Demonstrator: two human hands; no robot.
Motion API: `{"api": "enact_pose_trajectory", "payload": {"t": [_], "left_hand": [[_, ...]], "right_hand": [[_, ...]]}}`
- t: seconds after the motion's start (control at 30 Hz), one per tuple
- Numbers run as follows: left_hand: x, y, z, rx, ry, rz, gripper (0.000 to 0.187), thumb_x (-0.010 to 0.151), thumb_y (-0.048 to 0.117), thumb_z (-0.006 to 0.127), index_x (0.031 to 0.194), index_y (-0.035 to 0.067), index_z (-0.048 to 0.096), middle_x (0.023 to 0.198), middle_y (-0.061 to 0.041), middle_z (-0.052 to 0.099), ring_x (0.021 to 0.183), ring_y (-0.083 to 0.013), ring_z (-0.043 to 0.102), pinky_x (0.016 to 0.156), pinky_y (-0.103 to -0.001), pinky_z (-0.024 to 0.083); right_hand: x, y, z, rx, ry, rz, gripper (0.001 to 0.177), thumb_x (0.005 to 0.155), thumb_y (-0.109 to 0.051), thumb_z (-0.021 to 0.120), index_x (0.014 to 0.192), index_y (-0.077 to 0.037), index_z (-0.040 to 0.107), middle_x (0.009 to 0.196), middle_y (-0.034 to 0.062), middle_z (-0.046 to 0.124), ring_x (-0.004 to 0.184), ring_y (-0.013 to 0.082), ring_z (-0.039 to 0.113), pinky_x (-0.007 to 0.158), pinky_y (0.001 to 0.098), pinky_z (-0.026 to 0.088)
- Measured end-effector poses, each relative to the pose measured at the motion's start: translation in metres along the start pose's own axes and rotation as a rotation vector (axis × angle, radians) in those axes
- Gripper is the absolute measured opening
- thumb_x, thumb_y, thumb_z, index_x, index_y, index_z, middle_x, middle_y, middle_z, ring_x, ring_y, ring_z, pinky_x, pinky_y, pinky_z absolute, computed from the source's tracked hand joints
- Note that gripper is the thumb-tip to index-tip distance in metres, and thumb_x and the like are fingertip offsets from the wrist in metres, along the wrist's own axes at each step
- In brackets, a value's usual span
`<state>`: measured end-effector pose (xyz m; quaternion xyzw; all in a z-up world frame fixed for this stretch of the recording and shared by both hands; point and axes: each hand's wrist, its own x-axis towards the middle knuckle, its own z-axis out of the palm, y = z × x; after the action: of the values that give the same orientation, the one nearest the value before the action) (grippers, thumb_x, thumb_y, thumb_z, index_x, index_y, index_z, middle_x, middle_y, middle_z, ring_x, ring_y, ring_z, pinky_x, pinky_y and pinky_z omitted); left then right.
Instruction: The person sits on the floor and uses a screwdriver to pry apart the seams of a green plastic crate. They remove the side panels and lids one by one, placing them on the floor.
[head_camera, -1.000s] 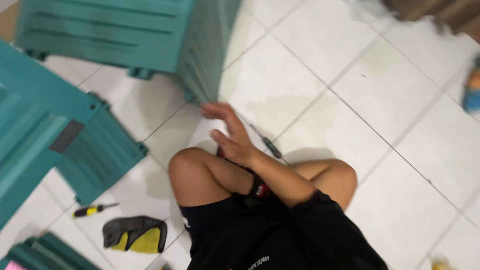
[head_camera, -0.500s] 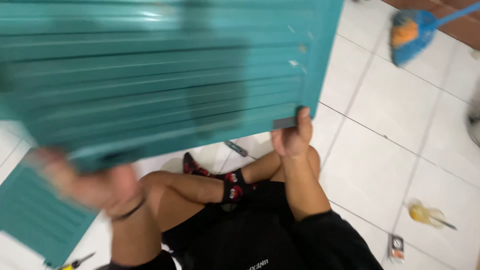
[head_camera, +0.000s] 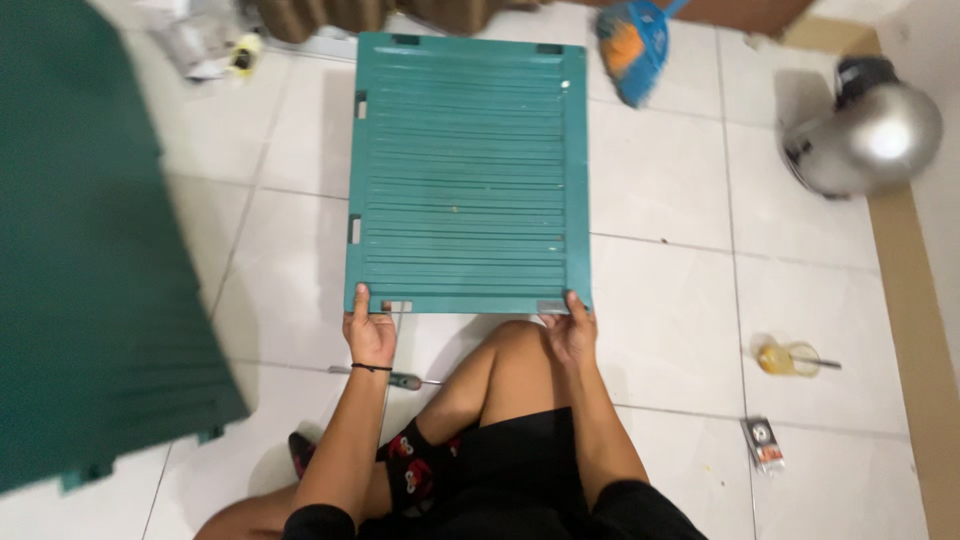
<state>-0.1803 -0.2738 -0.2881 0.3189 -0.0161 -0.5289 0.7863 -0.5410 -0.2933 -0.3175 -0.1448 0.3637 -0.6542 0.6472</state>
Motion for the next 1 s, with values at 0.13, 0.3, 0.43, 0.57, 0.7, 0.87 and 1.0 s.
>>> {"api": "enact_pose_trajectory", "payload": {"t": [0.13,0.3,0.43,0.57,0.7,0.87,1.0], "left_hand": [[0.025,-0.029,-0.004,0.152,0.16,-0.083,0.07,0.09,0.005,0.068,0.145,0.032,0.034,0.129,-0.002,0.06,0.11,-0.0154,0.058,0.087,-0.038,0.049],[0.058,-0.069,0.003,0.174,-0.007,-0.093,0.066,0.094,0.003,0.068,0.154,0.014,0.042,0.136,-0.006,0.06,0.119,-0.0178,0.058,0.099,-0.038,0.05],[0.082,-0.103,-0.002,0.271,0.038,-0.116,0.065,0.094,0.004,0.071,0.154,0.012,0.045,0.14,-0.004,0.06,0.123,-0.0167,0.057,0.104,-0.034,0.047],[0.092,-0.122,-0.004,0.295,0.087,-0.165,0.067,0.091,0.006,0.072,0.152,0.013,0.046,0.14,-0.002,0.059,0.122,-0.0162,0.058,0.103,-0.033,0.049],[0.097,-0.131,-0.011,0.301,0.13,-0.196,0.069,0.091,0.009,0.072,0.154,0.013,0.045,0.141,-0.004,0.058,0.123,-0.0166,0.057,0.102,-0.033,0.047],[0.106,-0.136,-0.017,0.621,0.122,-0.117,0.06,0.095,0.016,0.069,0.151,0.011,0.047,0.14,-0.006,0.059,0.122,-0.0195,0.058,0.103,-0.035,0.049],[0.114,-0.133,-0.019,1.129,0.082,0.088,0.046,0.097,0.013,0.068,0.141,0.004,0.058,0.138,-0.014,0.058,0.122,-0.0278,0.059,0.105,-0.037,0.047]], "right_hand": [[0.027,0.005,-0.019,0.068,0.027,-0.01,0.035,0.098,-0.02,0.075,0.121,-0.002,0.058,0.105,0.0136,0.071,0.088,0.0256,0.075,0.077,0.0416,0.067],[0.055,0.0,-0.033,0.035,0.101,-0.015,0.038,0.094,-0.021,0.074,0.125,-0.006,0.059,0.105,0.0106,0.073,0.084,0.0233,0.075,0.069,0.0375,0.064],[0.077,-0.004,-0.041,-0.017,0.151,-0.021,0.035,0.094,-0.022,0.073,0.121,-0.004,0.06,0.104,0.0098,0.073,0.082,0.0233,0.075,0.064,0.0373,0.063],[0.083,-0.008,-0.036,-0.022,0.21,0.027,0.032,0.093,-0.022,0.074,0.119,-0.009,0.059,0.102,0.0078,0.07,0.083,0.0221,0.073,0.062,0.0352,0.061],[0.088,-0.005,-0.034,-0.139,0.316,0.044,0.036,0.093,-0.026,0.074,0.121,-0.011,0.059,0.103,0.0077,0.069,0.082,0.0225,0.072,0.063,0.0357,0.06],[0.09,-0.006,-0.038,-0.566,0.399,-0.013,0.047,0.093,-0.032,0.073,0.128,-0.002,0.064,0.103,0.0103,0.073,0.082,0.02,0.07,0.071,0.0362,0.06],[0.092,-0.007,-0.041,-1.038,0.374,-0.153,0.05,0.092,-0.035,0.079,0.119,0.006,0.073,0.093,0.0139,0.077,0.078,0.0175,0.066,0.074,0.0328,0.055]]}}
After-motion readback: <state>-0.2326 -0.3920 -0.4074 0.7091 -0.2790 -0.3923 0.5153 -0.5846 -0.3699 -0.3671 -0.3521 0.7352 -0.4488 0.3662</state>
